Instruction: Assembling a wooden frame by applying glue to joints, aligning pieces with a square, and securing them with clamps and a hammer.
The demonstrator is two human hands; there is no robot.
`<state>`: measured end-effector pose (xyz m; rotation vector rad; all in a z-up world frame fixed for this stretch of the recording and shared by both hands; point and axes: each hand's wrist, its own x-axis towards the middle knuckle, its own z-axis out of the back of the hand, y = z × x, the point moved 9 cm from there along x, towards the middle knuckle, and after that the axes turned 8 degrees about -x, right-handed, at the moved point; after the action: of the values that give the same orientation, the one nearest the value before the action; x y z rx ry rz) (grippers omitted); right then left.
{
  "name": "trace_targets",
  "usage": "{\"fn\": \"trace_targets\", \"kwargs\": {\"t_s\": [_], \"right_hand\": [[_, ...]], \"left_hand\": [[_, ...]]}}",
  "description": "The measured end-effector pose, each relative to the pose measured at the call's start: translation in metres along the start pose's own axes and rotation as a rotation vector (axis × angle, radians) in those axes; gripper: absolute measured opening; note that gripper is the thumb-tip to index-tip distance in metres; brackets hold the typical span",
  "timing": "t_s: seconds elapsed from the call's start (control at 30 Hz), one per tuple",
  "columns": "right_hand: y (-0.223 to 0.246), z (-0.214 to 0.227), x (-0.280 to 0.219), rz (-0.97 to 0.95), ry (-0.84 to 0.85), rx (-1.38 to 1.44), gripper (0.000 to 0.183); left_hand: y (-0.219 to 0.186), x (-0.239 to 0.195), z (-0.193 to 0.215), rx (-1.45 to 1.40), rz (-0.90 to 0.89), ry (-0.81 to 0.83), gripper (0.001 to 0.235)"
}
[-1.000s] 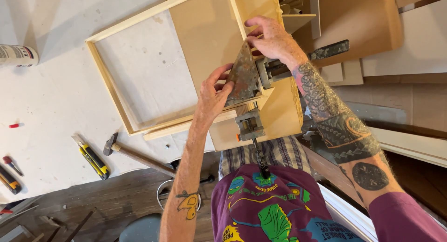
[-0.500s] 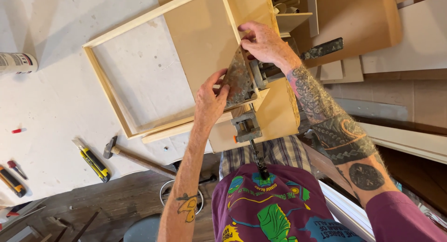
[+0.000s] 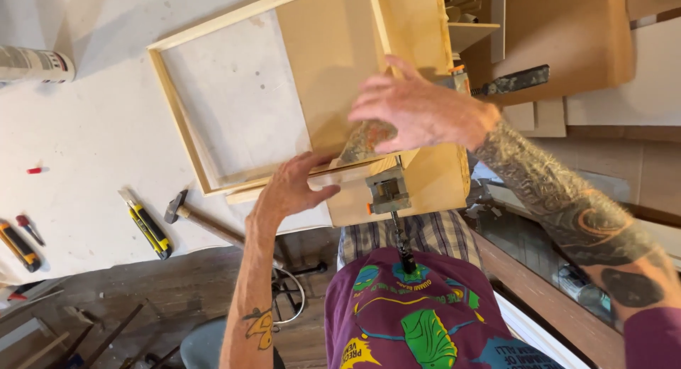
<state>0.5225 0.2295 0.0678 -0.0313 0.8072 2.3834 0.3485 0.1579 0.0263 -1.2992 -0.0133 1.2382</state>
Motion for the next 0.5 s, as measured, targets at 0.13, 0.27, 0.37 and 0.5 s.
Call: {"fn": "trace_targets", "kwargs": {"t_s": [0.13,0.27,0.37,0.5], "right_hand": [[0.015,-0.010,0.006,0.008,0.089,-0.190,0.055],[0.015,-0.016,0.007,-0.076,0.095,-0.236,0.046],[0.014,-0.020,0.007,-0.101,0.108,-0.268,0.044],[0.005,-0.047,0.009,-0.127,0.071,-0.361,0.042]], "left_hand": [[0.019,0.000,-0.015,0.322,-0.213,-0.084,0.053],[0.048,0.004,-0.023,0.305,-0.199,-0.118,0.054],[0.054,0.006,-0.023,0.288,-0.179,-0.130,0.055],[0.054,0.005,-0.021,0.278,-0.201,-0.166,0.048]]}}
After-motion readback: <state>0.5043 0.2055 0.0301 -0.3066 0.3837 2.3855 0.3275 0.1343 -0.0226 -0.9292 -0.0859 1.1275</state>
